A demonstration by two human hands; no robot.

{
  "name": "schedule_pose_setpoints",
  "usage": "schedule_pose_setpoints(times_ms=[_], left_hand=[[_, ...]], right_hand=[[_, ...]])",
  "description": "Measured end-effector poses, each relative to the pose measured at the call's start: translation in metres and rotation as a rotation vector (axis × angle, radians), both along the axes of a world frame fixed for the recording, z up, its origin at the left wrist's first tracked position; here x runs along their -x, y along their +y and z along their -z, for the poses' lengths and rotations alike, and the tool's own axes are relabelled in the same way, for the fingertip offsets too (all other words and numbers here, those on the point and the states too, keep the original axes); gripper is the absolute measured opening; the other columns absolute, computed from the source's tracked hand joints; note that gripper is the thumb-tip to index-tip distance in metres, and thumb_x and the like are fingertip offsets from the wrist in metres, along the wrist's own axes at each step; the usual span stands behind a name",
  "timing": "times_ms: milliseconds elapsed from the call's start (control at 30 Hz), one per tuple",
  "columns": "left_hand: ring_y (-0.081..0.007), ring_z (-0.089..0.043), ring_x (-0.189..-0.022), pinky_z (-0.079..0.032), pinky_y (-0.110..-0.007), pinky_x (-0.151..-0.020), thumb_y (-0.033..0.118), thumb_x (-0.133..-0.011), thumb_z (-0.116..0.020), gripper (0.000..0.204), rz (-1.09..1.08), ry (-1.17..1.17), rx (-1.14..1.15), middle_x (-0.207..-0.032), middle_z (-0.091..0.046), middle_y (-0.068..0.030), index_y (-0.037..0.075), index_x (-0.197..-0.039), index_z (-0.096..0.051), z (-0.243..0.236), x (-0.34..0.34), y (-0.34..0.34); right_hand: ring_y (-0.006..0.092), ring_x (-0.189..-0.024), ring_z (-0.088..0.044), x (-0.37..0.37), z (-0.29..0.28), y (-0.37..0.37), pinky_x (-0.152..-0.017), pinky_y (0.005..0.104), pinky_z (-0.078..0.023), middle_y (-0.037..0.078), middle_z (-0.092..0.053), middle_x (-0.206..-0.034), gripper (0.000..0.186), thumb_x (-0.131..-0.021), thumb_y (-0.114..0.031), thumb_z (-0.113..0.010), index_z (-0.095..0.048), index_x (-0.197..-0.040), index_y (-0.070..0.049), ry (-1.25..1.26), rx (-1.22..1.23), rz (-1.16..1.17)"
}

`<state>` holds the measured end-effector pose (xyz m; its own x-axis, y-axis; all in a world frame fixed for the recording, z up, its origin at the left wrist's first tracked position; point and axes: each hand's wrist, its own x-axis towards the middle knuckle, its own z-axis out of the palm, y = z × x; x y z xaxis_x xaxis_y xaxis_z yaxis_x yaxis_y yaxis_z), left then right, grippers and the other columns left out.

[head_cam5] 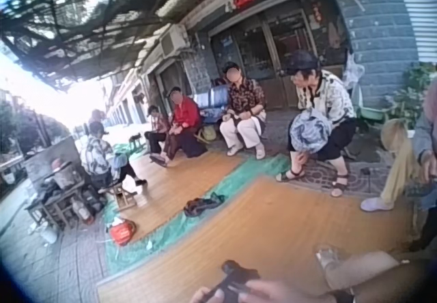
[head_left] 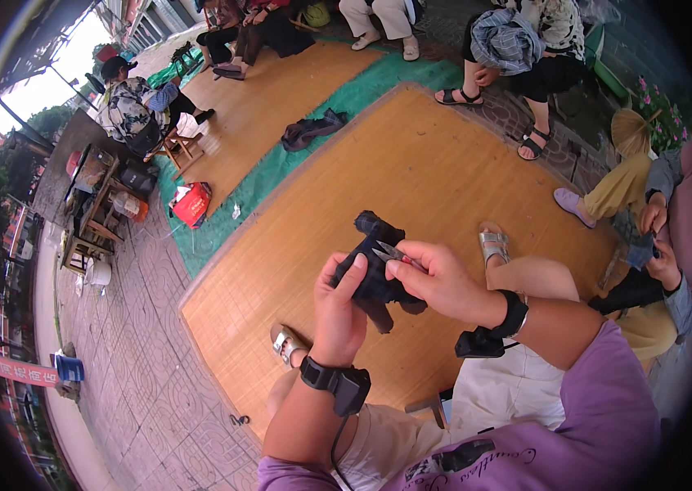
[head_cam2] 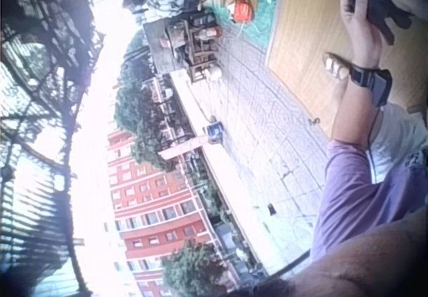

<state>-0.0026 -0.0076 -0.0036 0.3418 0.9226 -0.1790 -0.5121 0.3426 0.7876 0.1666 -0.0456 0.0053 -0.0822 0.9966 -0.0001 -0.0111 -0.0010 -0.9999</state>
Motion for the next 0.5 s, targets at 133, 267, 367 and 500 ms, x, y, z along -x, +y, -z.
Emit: schedule_pose_setpoints(times_ms=[133, 267, 367, 500], left_hand=[[-0.0092, -0.062, -0.074, -0.051, -0.025, -0.067, 0.017, -0.097, -0.065, 0.012, 0.009, -0.003, -0.001, -0.085, -0.066, -0.0019, 0.009, -0.091, -0.059, -0.0033, 0.0001, -0.0042], [-0.0116, -0.066, -0.079, -0.053, -0.026, -0.073, 0.012, -0.098, -0.063, 0.009, 0.041, -0.063, 0.003, -0.088, -0.068, -0.0058, 0.007, -0.093, -0.058, 0.0032, -0.0023, -0.0022], [-0.0125, -0.066, -0.079, -0.054, -0.027, -0.074, 0.013, -0.098, -0.063, 0.009, 0.06, -0.063, 0.016, -0.087, -0.068, -0.0062, 0.007, -0.095, -0.057, 0.0028, -0.0014, -0.0028], [-0.0127, -0.065, -0.079, -0.054, -0.027, -0.072, 0.015, -0.099, -0.063, 0.011, 0.089, -0.065, 0.012, -0.086, -0.067, -0.0061, 0.006, -0.095, -0.057, 0.0023, 0.0008, -0.0024]], right_hand=[[0.0035, -0.053, -0.044, 0.0034, -0.0035, -0.0029, -0.047, 0.024, -0.033, -0.002, -0.048, -0.061, 0.018, -0.098, -0.014, -0.057, -0.058, -0.084, -0.002, -0.048, 0.014, -0.008], [0.0045, -0.052, -0.044, 0.0045, 0.0047, -0.0033, -0.046, 0.0256, -0.034, -0.002, -0.047, -0.059, 0.022, -0.099, -0.014, -0.056, -0.048, -0.081, -0.004, -0.017, 0.035, -0.023], [0.0055, -0.05, -0.045, 0.0066, 0.0046, -0.0046, -0.045, 0.0263, -0.034, -0.002, -0.048, -0.059, 0.021, -0.099, -0.014, -0.055, -0.047, -0.082, -0.005, -0.015, 0.084, -0.04], [0.0067, -0.049, -0.045, 0.0054, 0.0063, -0.0034, -0.044, 0.0279, -0.034, -0.001, -0.048, -0.059, 0.021, -0.099, -0.015, -0.054, -0.047, -0.082, -0.004, -0.062, 0.046, -0.054]])
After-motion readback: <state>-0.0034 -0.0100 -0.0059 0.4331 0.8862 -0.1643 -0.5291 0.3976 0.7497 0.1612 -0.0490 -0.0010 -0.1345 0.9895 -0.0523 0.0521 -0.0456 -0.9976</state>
